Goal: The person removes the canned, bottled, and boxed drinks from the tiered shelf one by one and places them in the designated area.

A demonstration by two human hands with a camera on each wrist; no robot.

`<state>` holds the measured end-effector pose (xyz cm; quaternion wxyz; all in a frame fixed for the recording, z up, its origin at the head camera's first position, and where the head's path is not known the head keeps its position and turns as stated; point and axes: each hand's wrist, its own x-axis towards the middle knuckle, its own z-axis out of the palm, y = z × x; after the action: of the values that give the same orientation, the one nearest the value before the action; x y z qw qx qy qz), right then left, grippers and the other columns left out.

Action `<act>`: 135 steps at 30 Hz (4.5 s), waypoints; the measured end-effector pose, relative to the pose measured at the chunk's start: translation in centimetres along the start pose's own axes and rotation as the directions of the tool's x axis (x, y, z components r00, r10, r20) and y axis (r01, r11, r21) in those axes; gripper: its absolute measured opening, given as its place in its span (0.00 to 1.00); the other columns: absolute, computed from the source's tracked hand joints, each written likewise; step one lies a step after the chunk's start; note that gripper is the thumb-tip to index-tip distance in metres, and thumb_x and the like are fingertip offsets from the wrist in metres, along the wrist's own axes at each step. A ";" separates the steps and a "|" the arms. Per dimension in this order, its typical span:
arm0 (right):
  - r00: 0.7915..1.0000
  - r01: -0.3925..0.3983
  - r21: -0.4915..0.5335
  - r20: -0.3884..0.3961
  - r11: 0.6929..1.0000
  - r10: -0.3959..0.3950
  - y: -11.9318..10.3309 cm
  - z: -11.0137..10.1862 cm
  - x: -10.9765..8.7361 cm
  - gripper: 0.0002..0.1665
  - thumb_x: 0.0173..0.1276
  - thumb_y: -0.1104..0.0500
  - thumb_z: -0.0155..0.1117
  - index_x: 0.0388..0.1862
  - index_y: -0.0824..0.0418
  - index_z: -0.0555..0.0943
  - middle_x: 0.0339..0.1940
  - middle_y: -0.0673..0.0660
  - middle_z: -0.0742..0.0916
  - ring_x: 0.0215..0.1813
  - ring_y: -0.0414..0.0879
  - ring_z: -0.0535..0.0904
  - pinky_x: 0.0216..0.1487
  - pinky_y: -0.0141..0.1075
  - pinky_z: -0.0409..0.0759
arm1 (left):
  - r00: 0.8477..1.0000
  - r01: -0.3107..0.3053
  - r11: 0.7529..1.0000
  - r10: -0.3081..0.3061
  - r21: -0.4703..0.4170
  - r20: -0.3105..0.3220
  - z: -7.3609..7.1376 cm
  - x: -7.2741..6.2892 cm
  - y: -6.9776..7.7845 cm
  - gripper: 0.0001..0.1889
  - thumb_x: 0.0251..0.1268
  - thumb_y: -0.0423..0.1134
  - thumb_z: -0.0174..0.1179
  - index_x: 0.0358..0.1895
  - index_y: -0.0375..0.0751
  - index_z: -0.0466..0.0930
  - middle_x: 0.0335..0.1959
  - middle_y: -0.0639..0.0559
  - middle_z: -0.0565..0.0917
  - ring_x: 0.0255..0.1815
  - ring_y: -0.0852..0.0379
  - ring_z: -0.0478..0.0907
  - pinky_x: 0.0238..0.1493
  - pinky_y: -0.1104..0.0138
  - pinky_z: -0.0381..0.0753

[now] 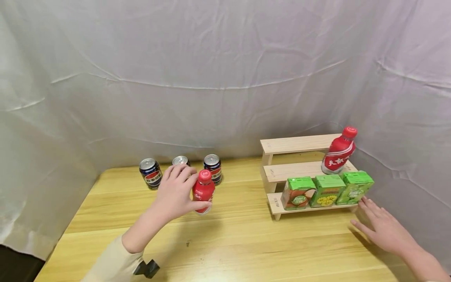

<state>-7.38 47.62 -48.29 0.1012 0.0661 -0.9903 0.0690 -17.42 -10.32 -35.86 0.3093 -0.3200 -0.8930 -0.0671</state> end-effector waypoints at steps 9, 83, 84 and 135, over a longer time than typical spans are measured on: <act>0.999 -0.014 0.008 0.038 1.000 0.014 0.2 0.0 -0.2 0.45 0.73 0.43 0.54 0.71 0.78 0.58 0.75 0.77 0.56 0.81 0.62 0.37 0.68 0.26 0.13 | 1.000 0.011 1.000 -0.011 0.010 0.023 -1.1 -2.3 -1.8 0.39 0.30 0.72 0.72 0.43 0.44 0.82 0.48 0.52 0.80 0.54 0.46 0.71 0.61 0.48 0.63; 1.000 -0.012 0.041 -0.016 0.999 0.013 -0.2 0.5 -0.2 0.49 0.70 0.43 0.59 0.73 0.78 0.55 0.78 0.73 0.50 0.80 0.65 0.40 0.74 0.37 0.17 | 0.902 0.367 0.916 -0.309 -0.160 0.300 3.0 -8.1 -15.8 0.39 0.40 0.55 0.77 0.53 0.30 0.79 0.54 0.36 0.78 0.53 0.39 0.67 0.52 0.44 0.68; 1.000 -0.012 0.040 -0.018 0.999 0.013 -0.2 0.5 -0.2 0.49 0.70 0.43 0.59 0.72 0.78 0.55 0.78 0.73 0.50 0.80 0.64 0.40 0.74 0.36 0.17 | 0.899 0.374 0.914 -0.314 -0.161 0.304 3.1 -8.1 -15.9 0.38 0.40 0.54 0.77 0.53 0.31 0.79 0.54 0.37 0.77 0.54 0.40 0.66 0.52 0.44 0.68; 0.997 0.026 0.022 -0.067 0.999 -0.025 -0.2 0.9 -0.5 0.52 0.67 0.44 0.63 0.73 0.78 0.54 0.79 0.71 0.49 0.81 0.60 0.37 0.75 0.37 0.19 | 0.916 0.308 0.916 -0.359 -0.257 -0.180 -5.2 -5.8 -9.5 0.24 0.43 0.35 0.75 0.49 0.37 0.83 0.47 0.38 0.80 0.52 0.37 0.68 0.53 0.43 0.61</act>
<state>-7.07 47.31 -49.20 0.1341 0.0775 -0.9846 0.0814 -17.05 -22.48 -34.40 0.3535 -0.1851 -0.8809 -0.2545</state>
